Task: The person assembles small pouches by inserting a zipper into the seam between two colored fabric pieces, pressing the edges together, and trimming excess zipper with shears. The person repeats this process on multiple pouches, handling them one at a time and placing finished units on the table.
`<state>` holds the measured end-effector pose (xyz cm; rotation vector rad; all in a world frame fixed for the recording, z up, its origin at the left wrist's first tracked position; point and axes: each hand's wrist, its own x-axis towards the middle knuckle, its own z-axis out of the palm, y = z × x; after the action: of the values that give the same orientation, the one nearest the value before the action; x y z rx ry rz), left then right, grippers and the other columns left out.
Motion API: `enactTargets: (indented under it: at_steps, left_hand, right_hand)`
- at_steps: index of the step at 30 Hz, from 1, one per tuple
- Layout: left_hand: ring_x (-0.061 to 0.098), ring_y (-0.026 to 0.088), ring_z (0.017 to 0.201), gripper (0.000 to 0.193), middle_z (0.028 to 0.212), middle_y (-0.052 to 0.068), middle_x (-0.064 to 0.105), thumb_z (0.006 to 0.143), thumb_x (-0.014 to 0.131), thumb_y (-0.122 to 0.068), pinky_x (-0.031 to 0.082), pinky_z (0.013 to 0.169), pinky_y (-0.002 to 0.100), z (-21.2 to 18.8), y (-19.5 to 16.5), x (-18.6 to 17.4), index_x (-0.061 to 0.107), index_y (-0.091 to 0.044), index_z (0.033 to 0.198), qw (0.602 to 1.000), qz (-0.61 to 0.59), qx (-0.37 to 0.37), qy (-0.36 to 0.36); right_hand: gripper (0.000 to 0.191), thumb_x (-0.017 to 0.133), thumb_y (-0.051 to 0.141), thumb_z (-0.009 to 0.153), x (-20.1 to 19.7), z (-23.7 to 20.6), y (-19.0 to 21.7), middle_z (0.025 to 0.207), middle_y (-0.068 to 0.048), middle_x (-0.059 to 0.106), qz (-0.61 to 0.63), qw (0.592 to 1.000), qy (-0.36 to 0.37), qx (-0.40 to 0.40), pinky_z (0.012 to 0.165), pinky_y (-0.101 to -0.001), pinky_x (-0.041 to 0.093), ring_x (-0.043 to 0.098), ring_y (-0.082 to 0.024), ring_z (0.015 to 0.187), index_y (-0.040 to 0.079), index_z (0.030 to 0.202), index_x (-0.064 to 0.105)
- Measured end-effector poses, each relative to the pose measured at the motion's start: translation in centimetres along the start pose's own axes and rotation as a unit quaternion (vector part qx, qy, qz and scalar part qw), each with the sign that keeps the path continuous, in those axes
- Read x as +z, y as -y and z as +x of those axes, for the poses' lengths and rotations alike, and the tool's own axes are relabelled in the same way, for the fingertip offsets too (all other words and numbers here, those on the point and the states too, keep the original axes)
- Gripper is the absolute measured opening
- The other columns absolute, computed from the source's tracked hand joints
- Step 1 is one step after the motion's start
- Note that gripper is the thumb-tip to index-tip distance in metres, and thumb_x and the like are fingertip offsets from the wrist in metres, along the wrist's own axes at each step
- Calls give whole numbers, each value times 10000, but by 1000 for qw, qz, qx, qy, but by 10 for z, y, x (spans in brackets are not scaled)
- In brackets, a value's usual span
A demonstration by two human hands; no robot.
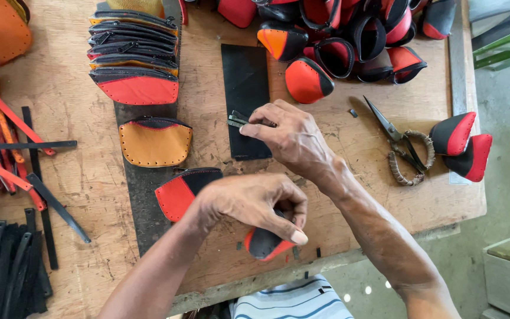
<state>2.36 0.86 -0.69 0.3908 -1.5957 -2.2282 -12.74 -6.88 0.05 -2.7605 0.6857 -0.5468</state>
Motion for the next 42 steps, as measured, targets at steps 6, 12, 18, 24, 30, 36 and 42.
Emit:
enactTargets:
  at_steps: [6,12,18,24,30,36,42]
  left_hand:
    - [551,105,534,289,665,-2,634,822,655,-338,428,450,297,-43,-38,-30,767,-93,927,937,146,-216,-232]
    - [558,81,639,409,771,-14,654,836,610,-218,462,545,265,-46,-33,-36,635,-84,1222,891,101,-162,-413]
    - [559,78,696,276,786,22,631,867,660,-157,481,597,270,-36,-16,-37,656,-6,1097,878,144,-138,-436]
    - [658,60,742,304,835,26,754,870,683,-177,533,651,242,-17,-15,-29,626,-38,1135,849,137,-86,-504]
    - [610,76,697,320,816,75,762,862,741,-169,501,607,255,-11,-11,-30,650,-28,1135,835,100,-123,-527]
    - [658,38,708,258,810,25,741,860,728,-182,541,630,221,-7,-11,-32,694,-43,1074,850,74,-93,-513]
    - [573,27,649,172,719,-2,691,880,703,-189,484,577,217,-7,-7,-29,724,-28,938,845,140,-92,-508]
  right_hand:
    - [232,739,-10,833,3,-2,3,1051,-54,685,19,999,-17,26,788,-387,567,655,-262,970,104,1034,725]
    - [283,682,-102,783,-3,-6,9,1064,-63,695,58,996,-37,59,823,-408,548,645,-291,951,49,1022,677]
    - [321,634,-164,768,-9,-22,10,1094,-93,701,129,983,-54,116,833,-398,542,654,-306,956,30,1025,639]
    - [353,665,-177,798,1,-32,11,1138,-95,624,159,973,-118,120,832,-337,563,658,-255,1012,71,1046,707]
    - [346,599,-241,878,3,-37,10,1112,-48,547,257,946,-121,156,885,-261,603,644,-161,1040,31,1077,674]
    - [291,672,-205,895,-1,-37,6,1127,-44,587,241,952,-127,140,892,-262,618,640,-149,1061,45,1044,680]
    - [265,661,-179,886,0,-43,4,1110,-33,617,246,950,-120,152,897,-266,616,663,-164,1049,54,1014,667]
